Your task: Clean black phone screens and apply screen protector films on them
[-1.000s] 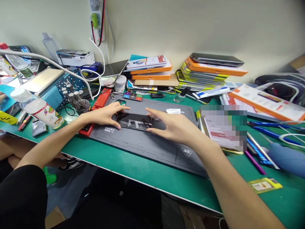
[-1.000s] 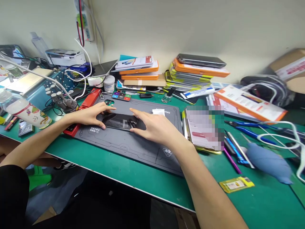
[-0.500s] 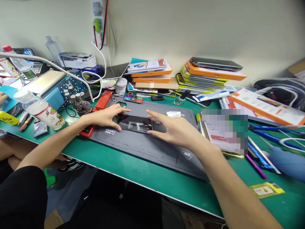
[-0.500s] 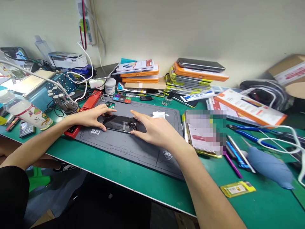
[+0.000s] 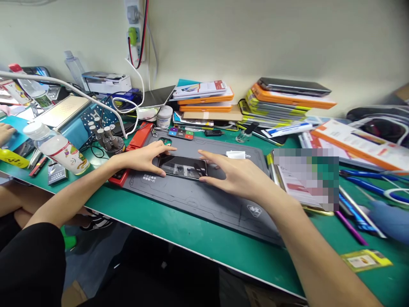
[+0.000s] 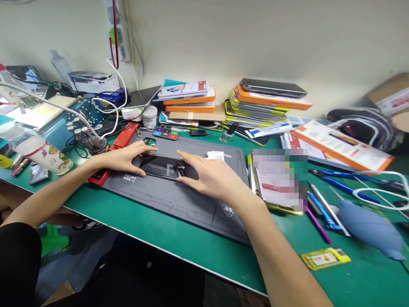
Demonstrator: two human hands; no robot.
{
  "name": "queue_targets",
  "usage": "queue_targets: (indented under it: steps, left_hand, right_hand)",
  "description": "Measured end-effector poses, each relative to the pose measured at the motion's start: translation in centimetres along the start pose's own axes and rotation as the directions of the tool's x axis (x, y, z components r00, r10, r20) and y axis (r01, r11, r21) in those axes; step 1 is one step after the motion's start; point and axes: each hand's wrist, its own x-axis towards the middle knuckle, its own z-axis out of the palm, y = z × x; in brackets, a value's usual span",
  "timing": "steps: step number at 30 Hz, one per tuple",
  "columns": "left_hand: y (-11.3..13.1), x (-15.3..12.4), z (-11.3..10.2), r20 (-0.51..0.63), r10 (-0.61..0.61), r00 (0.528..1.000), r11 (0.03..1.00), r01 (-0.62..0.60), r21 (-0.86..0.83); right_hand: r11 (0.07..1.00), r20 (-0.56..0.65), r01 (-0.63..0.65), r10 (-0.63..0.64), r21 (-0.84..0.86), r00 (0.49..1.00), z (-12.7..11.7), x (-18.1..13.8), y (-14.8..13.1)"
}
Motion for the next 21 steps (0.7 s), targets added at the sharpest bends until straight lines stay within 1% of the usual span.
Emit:
queue_targets:
  steps: [9, 21]
  left_hand:
    - [-0.11, -0.02, 0.01, 0.002, 0.009, 1.0, 1.0, -0.009, 0.007]
    - [0.3, -0.16, -0.26, -0.011, 0.019, 1.0, 1.0, -0.019, -0.002]
  right_hand:
    - [1.0, 0.003, 0.004, -0.004, 0.028, 1.0, -0.34, -0.05, -0.12]
    - [1.0, 0.022, -0.007, 0.007, 0.005, 1.0, -0.46, 0.01, -0.23]
